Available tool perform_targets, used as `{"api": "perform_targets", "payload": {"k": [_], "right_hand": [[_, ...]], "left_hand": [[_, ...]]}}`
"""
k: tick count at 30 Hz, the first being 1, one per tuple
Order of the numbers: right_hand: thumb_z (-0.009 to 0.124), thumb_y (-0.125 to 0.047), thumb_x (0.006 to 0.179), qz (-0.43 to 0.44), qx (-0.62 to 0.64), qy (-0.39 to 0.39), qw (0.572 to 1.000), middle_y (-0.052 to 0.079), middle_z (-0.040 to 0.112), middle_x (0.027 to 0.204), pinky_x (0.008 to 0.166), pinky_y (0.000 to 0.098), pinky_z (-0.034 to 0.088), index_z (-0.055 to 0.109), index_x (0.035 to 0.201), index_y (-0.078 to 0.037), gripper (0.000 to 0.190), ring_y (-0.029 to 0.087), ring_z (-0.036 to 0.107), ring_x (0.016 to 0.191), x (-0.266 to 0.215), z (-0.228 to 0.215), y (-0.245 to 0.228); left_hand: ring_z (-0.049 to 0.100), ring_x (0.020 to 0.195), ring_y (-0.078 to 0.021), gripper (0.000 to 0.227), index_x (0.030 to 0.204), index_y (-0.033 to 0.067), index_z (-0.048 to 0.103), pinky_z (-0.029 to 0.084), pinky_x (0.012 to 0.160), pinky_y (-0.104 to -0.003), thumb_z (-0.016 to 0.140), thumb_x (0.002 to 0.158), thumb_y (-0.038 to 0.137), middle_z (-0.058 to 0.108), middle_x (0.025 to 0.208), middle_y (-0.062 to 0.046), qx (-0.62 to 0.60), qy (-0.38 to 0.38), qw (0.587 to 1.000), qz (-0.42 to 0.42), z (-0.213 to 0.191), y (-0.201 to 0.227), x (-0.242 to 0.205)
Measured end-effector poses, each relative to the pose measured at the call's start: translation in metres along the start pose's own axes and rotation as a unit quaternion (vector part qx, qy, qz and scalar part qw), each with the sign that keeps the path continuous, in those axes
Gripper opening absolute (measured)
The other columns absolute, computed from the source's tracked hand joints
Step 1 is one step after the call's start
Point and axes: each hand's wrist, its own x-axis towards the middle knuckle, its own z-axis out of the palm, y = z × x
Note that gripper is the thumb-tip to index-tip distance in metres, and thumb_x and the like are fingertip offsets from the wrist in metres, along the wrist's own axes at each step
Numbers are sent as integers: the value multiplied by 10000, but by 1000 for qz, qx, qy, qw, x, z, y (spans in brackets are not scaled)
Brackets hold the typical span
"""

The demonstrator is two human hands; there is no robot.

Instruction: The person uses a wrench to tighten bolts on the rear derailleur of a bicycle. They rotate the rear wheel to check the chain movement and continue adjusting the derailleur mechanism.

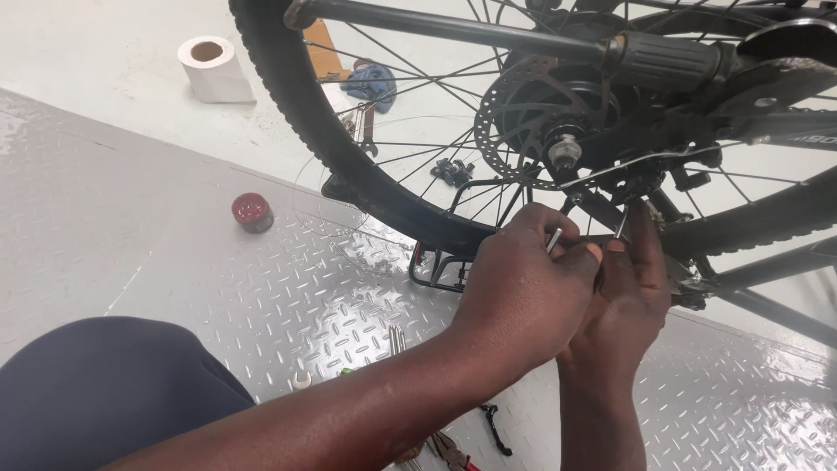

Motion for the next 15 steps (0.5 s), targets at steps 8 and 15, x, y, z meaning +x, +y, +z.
{"api": "perform_targets", "payload": {"k": [8,15], "right_hand": [[471,-18,953,-9,71,-26,997,-31,381,573,428,201,314,529,1523,-107,580,51,341,460,8,-4,8],[506,-41,962,-8,114,-45,992,-19,361,591,413,196,296,494,1533,-103,574,53,364,477,15,-9,15]], "left_hand": [[725,713,-145,237,1136,148,643,567,682,-293,601,930,257,752,867,-49,3,21,1000,6,-3,1,7],[563,613,-142,271,1132,161,631,472,629,-350,627,901,303,660,776,-21,9,89,995,37,-6,7,21]]}}
